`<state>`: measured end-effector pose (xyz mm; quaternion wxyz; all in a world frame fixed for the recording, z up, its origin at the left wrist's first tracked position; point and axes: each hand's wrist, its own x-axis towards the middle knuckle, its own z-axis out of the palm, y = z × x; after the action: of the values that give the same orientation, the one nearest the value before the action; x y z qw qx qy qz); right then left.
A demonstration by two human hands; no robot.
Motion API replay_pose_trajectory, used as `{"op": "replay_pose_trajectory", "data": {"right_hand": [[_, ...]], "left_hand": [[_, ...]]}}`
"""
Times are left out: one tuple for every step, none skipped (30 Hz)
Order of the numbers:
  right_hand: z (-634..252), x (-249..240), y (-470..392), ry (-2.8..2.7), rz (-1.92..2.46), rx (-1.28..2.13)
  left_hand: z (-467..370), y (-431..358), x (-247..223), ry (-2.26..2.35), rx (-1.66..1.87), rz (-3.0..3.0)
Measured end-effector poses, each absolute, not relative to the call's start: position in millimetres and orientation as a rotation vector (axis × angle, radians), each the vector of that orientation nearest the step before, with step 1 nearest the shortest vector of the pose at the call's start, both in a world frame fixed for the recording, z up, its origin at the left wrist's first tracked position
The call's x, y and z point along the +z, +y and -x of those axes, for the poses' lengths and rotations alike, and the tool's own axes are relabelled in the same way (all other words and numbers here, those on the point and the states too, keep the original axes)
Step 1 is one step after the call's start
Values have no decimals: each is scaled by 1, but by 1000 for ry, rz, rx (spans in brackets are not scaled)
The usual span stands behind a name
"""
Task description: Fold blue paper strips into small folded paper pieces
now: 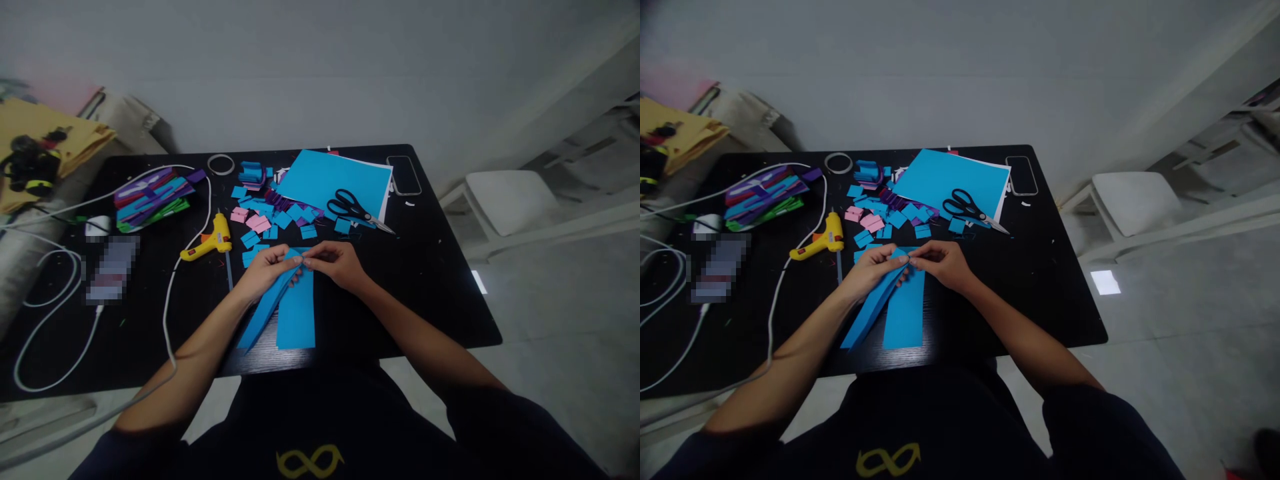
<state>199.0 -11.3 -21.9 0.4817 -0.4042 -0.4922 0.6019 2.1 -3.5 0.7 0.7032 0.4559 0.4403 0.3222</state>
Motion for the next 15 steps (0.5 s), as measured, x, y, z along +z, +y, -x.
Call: {"op": "replay_pose_trajectory", "data": {"right_hand": [[-199, -21, -11, -1196, 990, 1473], [-199, -21, -11, -1186, 993, 1477], [-198, -21, -11, -1174, 997, 1480], [-198, -20, -10, -1157, 1000, 1480], [-198, -20, -10, -1139, 1003, 1480], [-198, -20, -9, -1123, 1008, 1482], [-199, -20, -8, -1110, 1013, 1482], [-199, -20, -8, -1101, 1017, 1482], [-199, -21, -7, -1096, 1020, 1482], [-199, -21, -7, -1094, 1021, 1482], [-200, -21, -7, -1096, 1021, 1483], [-200, -21, -7, -1098, 1020, 1484], [-200, -21, -7, -1100, 1018, 1485], [-200, -21, -7, -1102, 1015, 1488], [-200, -21, -7, -1103, 1012, 1490]], "left_hand": [[-2, -3, 1, 983, 712, -1024], [-2, -3, 1, 986, 708, -1035], [-2, -3, 1, 987, 703, -1043], [-2, -3, 1, 987, 695, -1049], [-1, -3, 2, 987, 686, -1052], [0, -2, 2, 987, 678, -1056], [1, -2, 2, 988, 671, -1059], [1, -2, 2, 990, 665, -1063], [2, -2, 3, 993, 660, -1070], [3, -1, 3, 995, 659, -1076], [3, -1, 3, 996, 659, -1080], [4, -1, 2, 997, 662, -1083], [4, 0, 2, 997, 663, -1086], [4, 0, 2, 996, 663, -1089], [5, 0, 2, 994, 662, -1092]]}}
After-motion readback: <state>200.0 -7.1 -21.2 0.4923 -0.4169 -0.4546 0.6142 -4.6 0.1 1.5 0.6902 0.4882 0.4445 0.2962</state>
